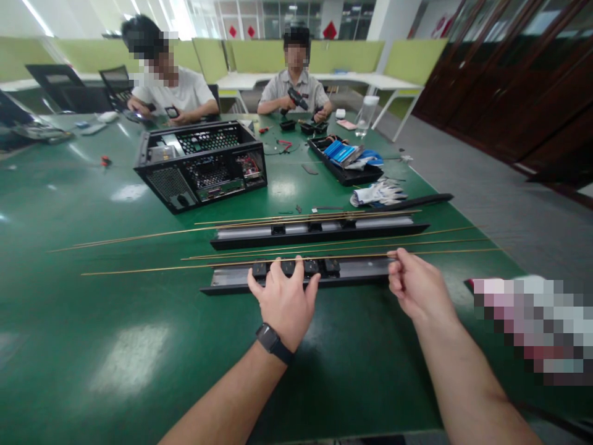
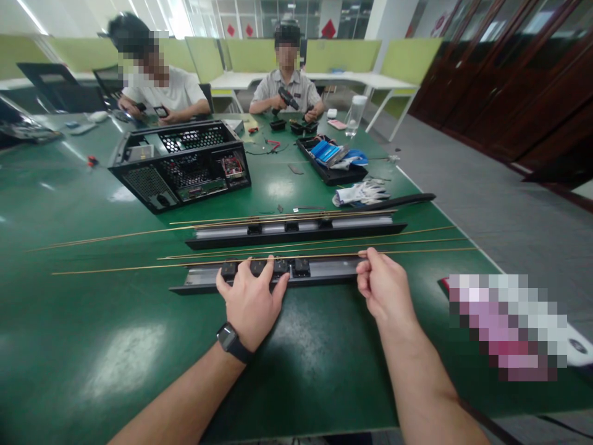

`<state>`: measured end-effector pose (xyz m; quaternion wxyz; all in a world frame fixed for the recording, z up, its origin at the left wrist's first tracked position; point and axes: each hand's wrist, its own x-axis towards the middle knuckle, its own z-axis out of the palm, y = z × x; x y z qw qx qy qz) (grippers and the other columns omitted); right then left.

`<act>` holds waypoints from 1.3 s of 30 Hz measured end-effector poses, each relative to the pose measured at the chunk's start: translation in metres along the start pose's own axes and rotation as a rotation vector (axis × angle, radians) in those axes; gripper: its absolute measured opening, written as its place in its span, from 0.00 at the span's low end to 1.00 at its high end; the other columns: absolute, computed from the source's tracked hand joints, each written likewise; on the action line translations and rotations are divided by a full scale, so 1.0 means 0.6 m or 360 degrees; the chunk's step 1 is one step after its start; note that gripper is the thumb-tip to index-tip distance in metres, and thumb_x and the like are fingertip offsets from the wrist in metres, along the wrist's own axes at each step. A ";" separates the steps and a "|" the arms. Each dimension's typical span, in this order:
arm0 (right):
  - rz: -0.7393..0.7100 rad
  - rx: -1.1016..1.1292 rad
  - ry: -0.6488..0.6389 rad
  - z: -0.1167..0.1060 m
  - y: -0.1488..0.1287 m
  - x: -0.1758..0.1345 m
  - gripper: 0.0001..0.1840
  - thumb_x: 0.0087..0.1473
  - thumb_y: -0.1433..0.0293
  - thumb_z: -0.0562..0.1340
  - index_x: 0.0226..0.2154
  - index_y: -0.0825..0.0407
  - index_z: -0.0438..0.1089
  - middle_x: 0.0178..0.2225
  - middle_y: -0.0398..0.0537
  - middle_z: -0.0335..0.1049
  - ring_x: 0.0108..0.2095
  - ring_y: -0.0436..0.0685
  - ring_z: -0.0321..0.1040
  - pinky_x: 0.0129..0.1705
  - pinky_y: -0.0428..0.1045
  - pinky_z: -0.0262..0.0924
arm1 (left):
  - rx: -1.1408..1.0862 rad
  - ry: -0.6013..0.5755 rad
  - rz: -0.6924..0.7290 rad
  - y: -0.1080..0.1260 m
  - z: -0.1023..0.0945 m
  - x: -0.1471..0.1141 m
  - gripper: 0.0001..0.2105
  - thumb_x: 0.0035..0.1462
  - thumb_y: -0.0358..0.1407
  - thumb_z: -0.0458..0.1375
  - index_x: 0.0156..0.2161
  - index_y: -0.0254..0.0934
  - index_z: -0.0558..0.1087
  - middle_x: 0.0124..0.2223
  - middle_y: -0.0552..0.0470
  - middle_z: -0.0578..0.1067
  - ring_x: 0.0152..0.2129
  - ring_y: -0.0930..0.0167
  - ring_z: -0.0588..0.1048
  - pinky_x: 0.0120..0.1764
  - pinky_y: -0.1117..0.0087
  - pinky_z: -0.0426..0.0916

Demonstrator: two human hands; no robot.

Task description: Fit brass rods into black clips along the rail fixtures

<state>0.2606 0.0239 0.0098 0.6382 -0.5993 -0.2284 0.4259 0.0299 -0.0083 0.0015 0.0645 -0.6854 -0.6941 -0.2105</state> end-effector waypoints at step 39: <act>0.0182 -0.0047 -0.0298 0.009 0.001 -0.014 0.11 0.54 0.66 0.66 0.35 0.57 0.72 0.19 0.43 0.69 0.08 0.43 0.49 0.06 0.39 0.38 | -0.0053 -0.0011 -0.0023 0.001 0.001 0.000 0.21 0.64 0.51 0.52 0.57 0.47 0.72 0.62 0.37 0.67 0.52 0.56 0.72 0.61 0.38 0.43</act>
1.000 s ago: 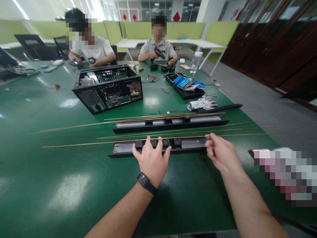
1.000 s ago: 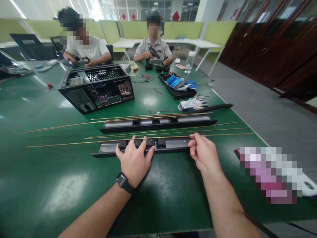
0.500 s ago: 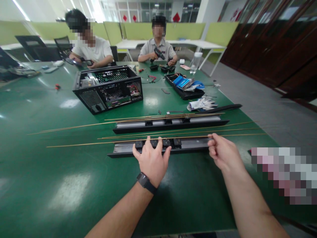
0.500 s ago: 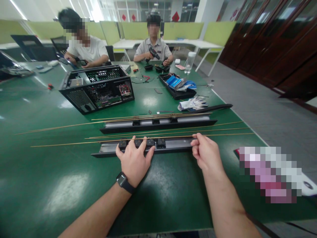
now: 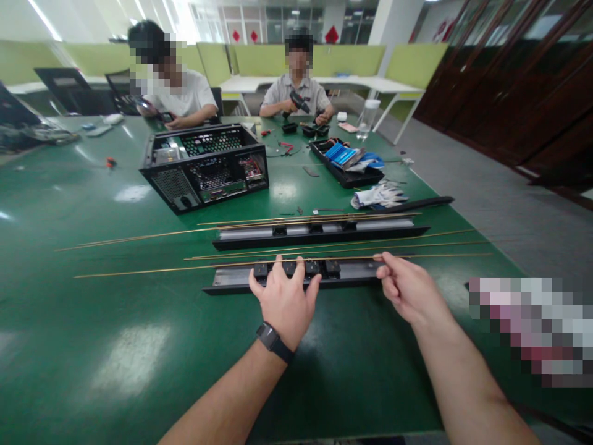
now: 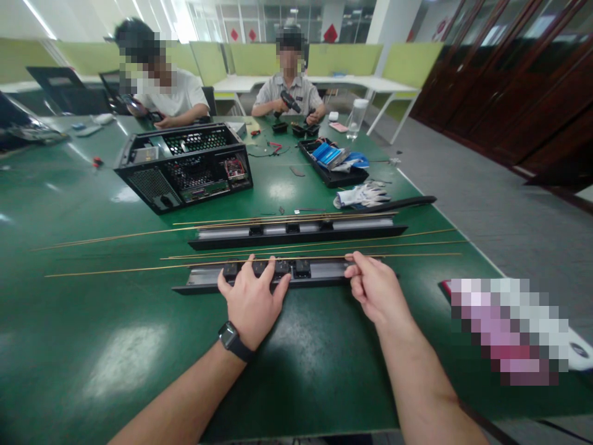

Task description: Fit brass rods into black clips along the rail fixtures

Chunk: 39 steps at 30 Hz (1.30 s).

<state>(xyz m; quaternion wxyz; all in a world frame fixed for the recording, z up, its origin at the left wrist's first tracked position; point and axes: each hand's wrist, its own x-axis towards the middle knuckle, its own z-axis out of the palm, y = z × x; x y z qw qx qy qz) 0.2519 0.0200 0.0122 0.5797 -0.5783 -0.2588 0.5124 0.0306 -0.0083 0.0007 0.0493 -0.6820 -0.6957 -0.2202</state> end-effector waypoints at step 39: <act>-0.0001 0.0015 -0.0136 0.011 0.009 -0.007 0.15 0.53 0.60 0.67 0.36 0.56 0.72 0.18 0.41 0.67 0.08 0.43 0.49 0.07 0.39 0.38 | 0.0040 -0.0106 0.0157 -0.019 -0.058 -0.019 0.15 0.65 0.42 0.53 0.55 0.54 0.73 0.58 0.44 0.70 0.52 0.58 0.70 0.61 0.40 0.47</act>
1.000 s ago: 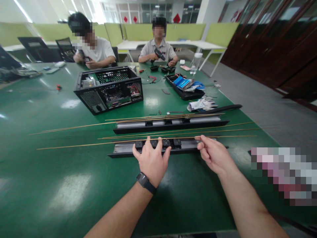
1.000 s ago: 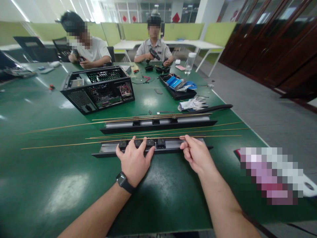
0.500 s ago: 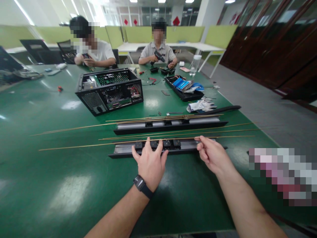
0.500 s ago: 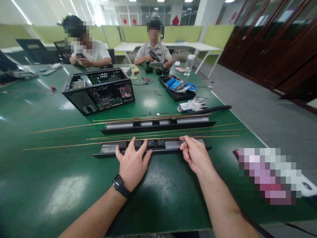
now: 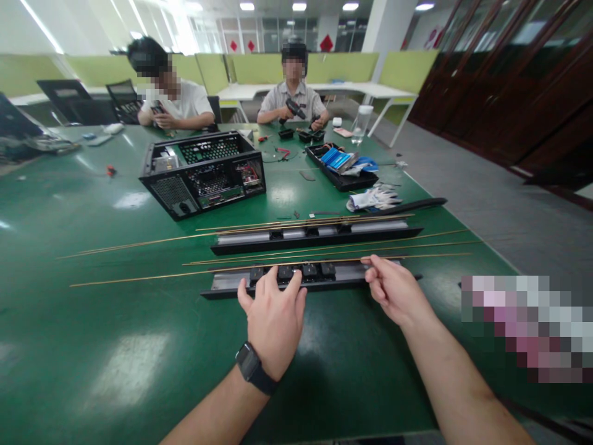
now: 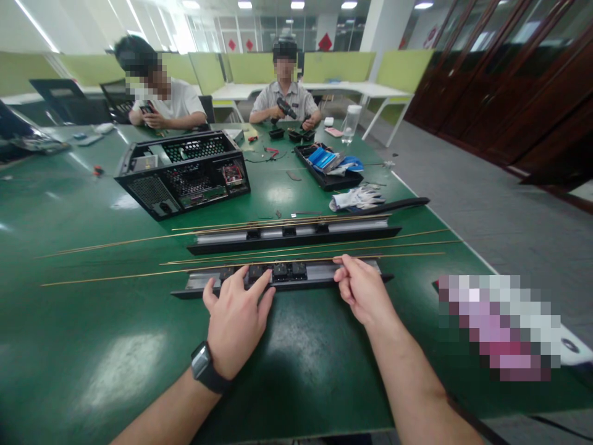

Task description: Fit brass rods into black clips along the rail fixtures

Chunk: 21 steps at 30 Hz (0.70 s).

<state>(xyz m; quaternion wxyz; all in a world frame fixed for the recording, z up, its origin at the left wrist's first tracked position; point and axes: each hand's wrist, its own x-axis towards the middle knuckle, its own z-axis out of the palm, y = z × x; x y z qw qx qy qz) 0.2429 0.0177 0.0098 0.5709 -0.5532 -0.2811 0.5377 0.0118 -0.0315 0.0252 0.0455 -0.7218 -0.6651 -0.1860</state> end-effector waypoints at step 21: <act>0.0010 -0.0047 0.0016 0.001 0.001 0.000 0.14 0.55 0.61 0.65 0.36 0.56 0.72 0.18 0.41 0.67 0.08 0.43 0.49 0.08 0.39 0.38 | -0.0118 -0.0078 0.0534 -0.062 0.026 0.079 0.23 0.61 0.53 0.56 0.55 0.43 0.70 0.49 0.46 0.76 0.47 0.61 0.72 0.57 0.52 0.55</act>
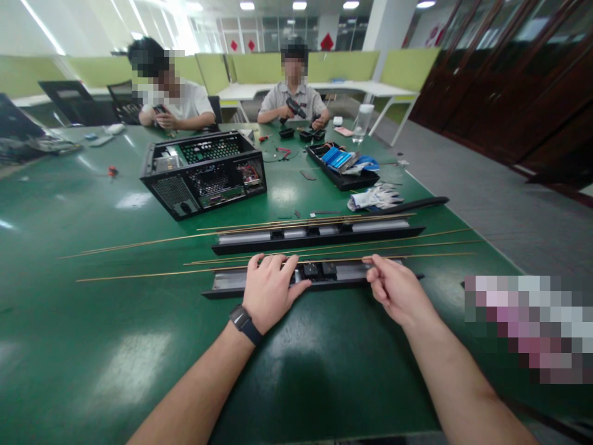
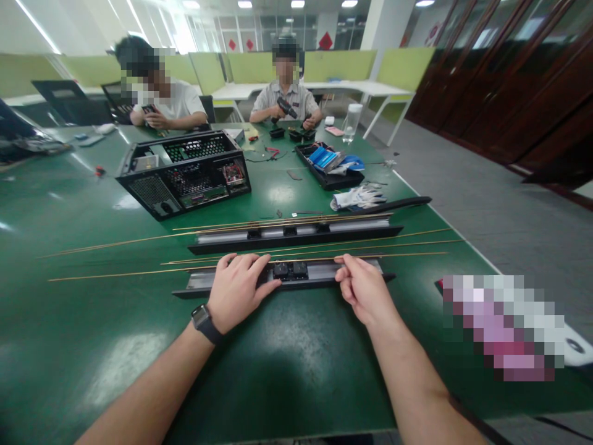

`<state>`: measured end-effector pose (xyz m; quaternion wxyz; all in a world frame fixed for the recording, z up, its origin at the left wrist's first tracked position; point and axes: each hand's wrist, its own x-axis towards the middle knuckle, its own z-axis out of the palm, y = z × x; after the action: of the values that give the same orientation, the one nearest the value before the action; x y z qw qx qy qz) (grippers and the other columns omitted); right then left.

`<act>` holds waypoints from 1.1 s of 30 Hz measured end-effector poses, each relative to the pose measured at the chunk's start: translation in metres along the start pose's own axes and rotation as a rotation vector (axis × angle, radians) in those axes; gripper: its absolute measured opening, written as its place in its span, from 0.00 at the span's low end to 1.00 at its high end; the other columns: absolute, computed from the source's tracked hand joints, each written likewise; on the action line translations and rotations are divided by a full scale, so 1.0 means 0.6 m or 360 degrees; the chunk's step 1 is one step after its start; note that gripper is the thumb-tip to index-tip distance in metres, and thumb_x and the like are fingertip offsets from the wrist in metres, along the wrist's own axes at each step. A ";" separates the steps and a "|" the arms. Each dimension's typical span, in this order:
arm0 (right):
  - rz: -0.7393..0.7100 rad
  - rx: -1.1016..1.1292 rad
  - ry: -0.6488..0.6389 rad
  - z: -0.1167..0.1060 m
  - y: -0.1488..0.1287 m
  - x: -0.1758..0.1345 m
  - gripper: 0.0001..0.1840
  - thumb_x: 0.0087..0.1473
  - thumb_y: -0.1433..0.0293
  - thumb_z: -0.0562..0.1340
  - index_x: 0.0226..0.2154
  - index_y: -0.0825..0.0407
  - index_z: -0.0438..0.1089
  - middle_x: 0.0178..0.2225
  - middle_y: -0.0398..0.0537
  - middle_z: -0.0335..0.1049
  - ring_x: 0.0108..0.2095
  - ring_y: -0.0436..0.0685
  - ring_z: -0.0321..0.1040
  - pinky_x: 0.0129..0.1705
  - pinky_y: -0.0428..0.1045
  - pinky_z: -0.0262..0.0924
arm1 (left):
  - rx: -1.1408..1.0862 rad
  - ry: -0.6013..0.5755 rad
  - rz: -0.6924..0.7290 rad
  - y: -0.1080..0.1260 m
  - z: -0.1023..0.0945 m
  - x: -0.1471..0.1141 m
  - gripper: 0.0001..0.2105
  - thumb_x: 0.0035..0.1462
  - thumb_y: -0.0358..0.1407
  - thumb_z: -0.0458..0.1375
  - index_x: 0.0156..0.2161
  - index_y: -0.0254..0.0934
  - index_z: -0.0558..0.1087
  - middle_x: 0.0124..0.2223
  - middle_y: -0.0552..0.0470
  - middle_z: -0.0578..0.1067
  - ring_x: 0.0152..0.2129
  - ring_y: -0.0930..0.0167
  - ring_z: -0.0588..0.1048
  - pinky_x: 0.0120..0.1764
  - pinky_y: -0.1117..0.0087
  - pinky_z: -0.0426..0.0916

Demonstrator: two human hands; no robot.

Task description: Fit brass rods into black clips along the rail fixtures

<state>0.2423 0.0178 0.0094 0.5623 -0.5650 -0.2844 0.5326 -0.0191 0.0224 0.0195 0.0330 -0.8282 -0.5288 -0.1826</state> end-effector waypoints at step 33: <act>-0.0034 -0.0025 -0.0008 -0.002 0.003 0.000 0.15 0.54 0.61 0.66 0.37 0.56 0.72 0.18 0.41 0.68 0.09 0.43 0.50 0.08 0.40 0.38 | 0.0090 0.0169 -0.0045 0.017 0.001 -0.004 0.21 0.62 0.50 0.56 0.59 0.51 0.70 0.47 0.45 0.72 0.45 0.59 0.67 0.53 0.52 0.57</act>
<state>0.2428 0.0172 0.0075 0.5628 -0.5649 -0.2960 0.5259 -0.0112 0.0158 0.0196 0.0818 -0.8085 -0.5430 -0.2117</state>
